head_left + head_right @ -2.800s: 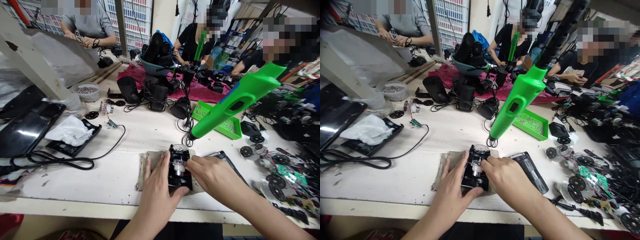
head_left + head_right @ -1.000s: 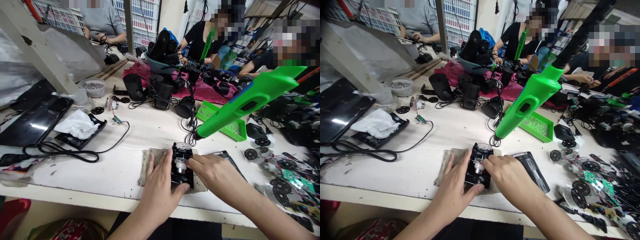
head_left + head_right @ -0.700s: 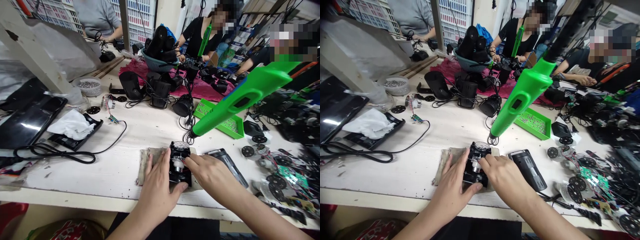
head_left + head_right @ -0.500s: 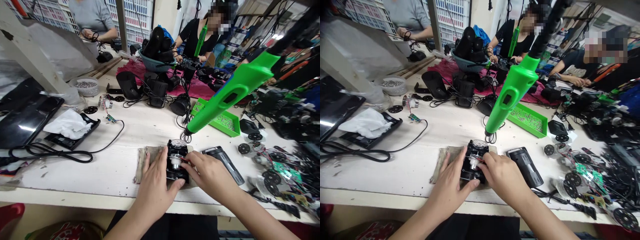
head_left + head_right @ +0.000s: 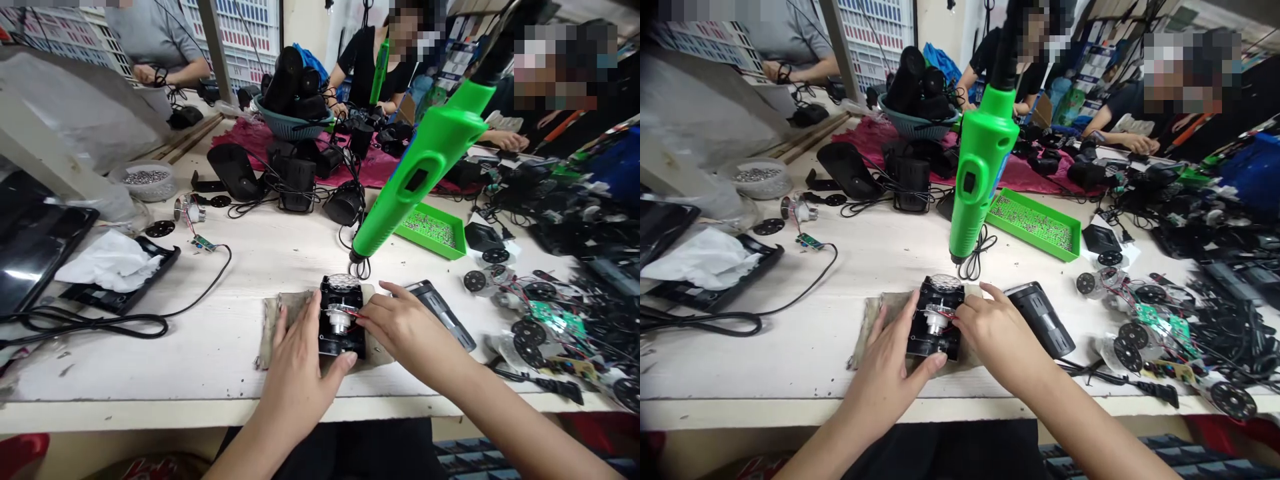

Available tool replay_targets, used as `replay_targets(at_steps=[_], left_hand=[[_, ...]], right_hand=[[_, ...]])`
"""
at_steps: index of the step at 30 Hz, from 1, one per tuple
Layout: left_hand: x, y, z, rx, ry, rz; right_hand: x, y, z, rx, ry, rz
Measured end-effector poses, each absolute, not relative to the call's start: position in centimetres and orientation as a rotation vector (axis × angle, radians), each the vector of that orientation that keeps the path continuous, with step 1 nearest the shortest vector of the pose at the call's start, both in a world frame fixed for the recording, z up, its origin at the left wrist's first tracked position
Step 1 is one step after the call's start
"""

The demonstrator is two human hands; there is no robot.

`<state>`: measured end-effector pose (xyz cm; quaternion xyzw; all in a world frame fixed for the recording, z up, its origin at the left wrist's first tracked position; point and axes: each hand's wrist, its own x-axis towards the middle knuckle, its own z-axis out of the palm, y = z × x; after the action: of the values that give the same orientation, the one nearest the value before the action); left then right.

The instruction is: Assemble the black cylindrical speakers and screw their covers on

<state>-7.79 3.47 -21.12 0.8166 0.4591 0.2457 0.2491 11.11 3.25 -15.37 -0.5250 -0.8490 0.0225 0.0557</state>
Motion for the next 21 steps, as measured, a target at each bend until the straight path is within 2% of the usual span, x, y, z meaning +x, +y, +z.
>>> replay_targets(at_steps=[10, 15, 21], left_hand=[[-7.8, 3.4, -21.3, 2.209, 1.266, 0.661], [-7.6, 3.4, -21.0, 2.175, 1.28, 0.634], [-7.8, 3.4, -20.9, 2.181, 1.265, 0.63]], right_hand=[[11.7, 3.7, -16.4, -1.382, -2.637, -0.035], [11.2, 3.3, -16.8, -1.467, -2.575, -0.091], [11.4, 2.5, -16.6, -1.619, -2.389, 0.012]])
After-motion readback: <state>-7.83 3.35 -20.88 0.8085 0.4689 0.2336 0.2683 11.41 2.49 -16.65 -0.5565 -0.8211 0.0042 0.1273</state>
